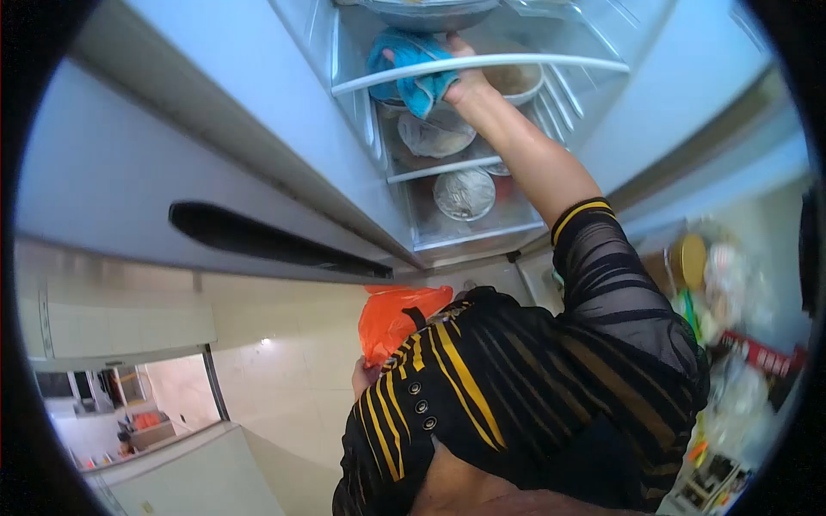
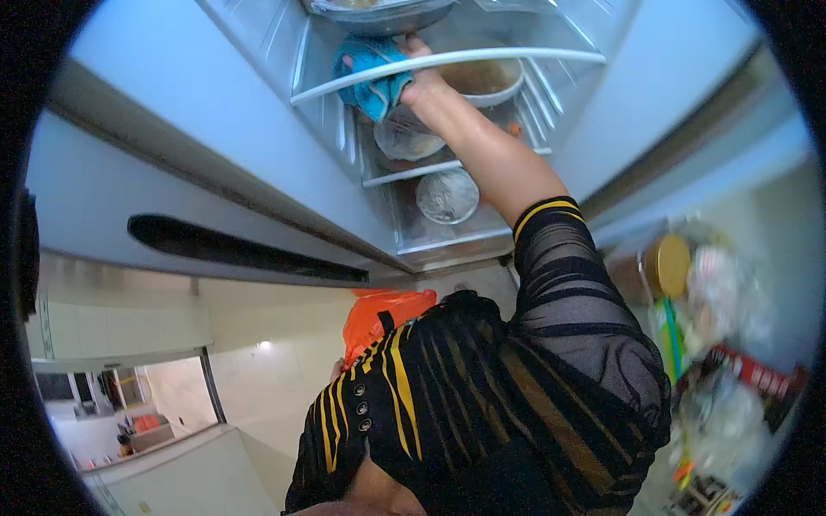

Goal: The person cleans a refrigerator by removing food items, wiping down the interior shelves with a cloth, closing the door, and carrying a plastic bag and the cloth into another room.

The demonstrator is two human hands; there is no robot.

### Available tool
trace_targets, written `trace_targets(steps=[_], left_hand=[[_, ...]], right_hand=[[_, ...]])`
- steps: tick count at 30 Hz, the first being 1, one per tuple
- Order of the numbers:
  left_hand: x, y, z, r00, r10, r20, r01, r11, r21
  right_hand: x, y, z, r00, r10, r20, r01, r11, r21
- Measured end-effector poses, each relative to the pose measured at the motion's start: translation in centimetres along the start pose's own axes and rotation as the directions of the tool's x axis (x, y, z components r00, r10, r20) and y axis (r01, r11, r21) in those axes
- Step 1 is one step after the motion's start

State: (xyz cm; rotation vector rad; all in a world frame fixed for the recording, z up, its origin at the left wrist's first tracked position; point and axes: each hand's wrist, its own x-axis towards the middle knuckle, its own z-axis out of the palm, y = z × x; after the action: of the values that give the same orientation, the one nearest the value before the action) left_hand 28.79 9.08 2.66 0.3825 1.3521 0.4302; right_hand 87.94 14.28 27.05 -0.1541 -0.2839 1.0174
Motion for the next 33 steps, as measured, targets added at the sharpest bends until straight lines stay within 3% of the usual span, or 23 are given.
trace_targets(steps=[1,2,3,5,6,7,9,13,16,19,21,22,24,25,27,28,29,30,31,33], left_hand=[[0.5,0.6,-0.8,1.0,-0.001,0.005,0.001,0.999,-0.034],[2.1,1.3,-3.0,0.98,-0.118,0.158,0.123,0.992,-0.025],[3.4,2.1,-3.9,0.977,-0.127,0.171,0.131,0.991,-0.014],[4.6,2.8,-5.7,0.993,0.028,0.112,-0.034,0.998,0.047],[3.5,3.6,-5.1,0.984,0.09,0.154,-0.111,0.985,0.13],[3.0,4.2,-5.0,0.985,0.097,0.145,-0.107,0.992,0.067],[2.5,5.2,-5.1,0.991,0.05,0.126,-0.074,0.977,0.199],[3.5,5.0,-6.0,0.987,-0.033,0.16,0.012,0.992,0.129],[4.4,4.4,-6.9,0.98,-0.053,0.193,0.026,0.99,0.14],[4.1,4.0,-6.0,0.977,-0.06,0.204,0.036,0.992,0.124],[4.9,3.6,-6.0,0.984,-0.036,0.174,0.012,0.991,0.135],[5.2,3.2,-5.8,0.991,-0.051,0.121,0.034,0.99,0.138],[4.9,2.9,-5.9,0.994,-0.076,0.08,0.062,0.983,0.173],[4.6,3.0,-5.9,0.994,-0.099,0.055,0.085,0.974,0.208],[3.1,2.5,-4.7,0.995,-0.057,0.079,0.042,0.984,0.176],[2.1,2.2,-3.7,0.993,-0.018,0.118,0.001,0.99,0.138],[1.2,2.2,-2.9,0.996,-0.041,0.078,0.028,0.985,0.17],[0.2,2.1,-1.8,0.999,-0.019,0.037,0.012,0.982,0.187],[-0.5,2.1,-1.0,1.0,0.004,-0.003,-0.003,0.979,0.202],[-0.4,2.1,-1.0,1.0,-0.011,-0.003,0.011,0.975,0.223]], right_hand=[[-2.5,-0.4,0.8,0.993,0.084,-0.077,-0.077,0.993,0.089],[-4.2,0.0,2.3,0.984,0.054,-0.172,-0.035,0.993,0.115],[-4.8,-0.6,1.2,0.934,-0.116,-0.338,0.112,0.993,-0.033],[-6.6,-2.8,1.2,0.836,-0.389,-0.387,0.322,0.919,-0.229],[-8.5,-3.7,2.9,0.796,-0.435,-0.421,0.353,0.898,-0.261],[-10.5,-4.6,4.8,0.751,-0.48,-0.453,0.382,0.876,-0.295],[-12.4,-7.7,3.8,0.687,-0.587,-0.429,0.488,0.81,-0.325],[-17.0,-10.0,1.8,0.688,-0.656,-0.311,0.545,0.75,-0.375],[-20.0,-9.2,-0.4,0.48,-0.762,-0.434,0.579,0.647,-0.496],[-22.1,-9.1,-6.9,0.455,-0.738,-0.499,0.457,0.674,-0.58],[-22.1,-8.8,-9.2,0.329,-0.8,-0.502,0.332,0.596,-0.731],[-21.5,-9.0,-9.8,0.331,-0.795,-0.508,0.328,0.602,-0.728],[-20.5,-8.6,-11.6,0.36,-0.846,-0.393,0.13,0.463,-0.877],[-19.7,-8.6,-13.0,0.361,-0.836,-0.413,0.121,0.481,-0.868],[-17.3,-8.9,-15.7,0.451,-0.89,-0.067,-0.243,-0.05,-0.969],[-17.3,-8.3,-13.7,0.627,-0.76,-0.172,-0.384,-0.109,-0.917],[-17.2,-8.1,-15.4,0.629,-0.754,-0.19,-0.388,-0.093,-0.917],[-17.2,-8.0,-17.0,0.713,-0.7,-0.035,-0.552,-0.53,-0.644],[-16.9,-7.7,-18.4,0.821,-0.568,0.059,-0.551,-0.815,-0.181],[-15.4,-6.6,-19.9,0.796,-0.605,0.035,-0.591,-0.788,-0.173]])
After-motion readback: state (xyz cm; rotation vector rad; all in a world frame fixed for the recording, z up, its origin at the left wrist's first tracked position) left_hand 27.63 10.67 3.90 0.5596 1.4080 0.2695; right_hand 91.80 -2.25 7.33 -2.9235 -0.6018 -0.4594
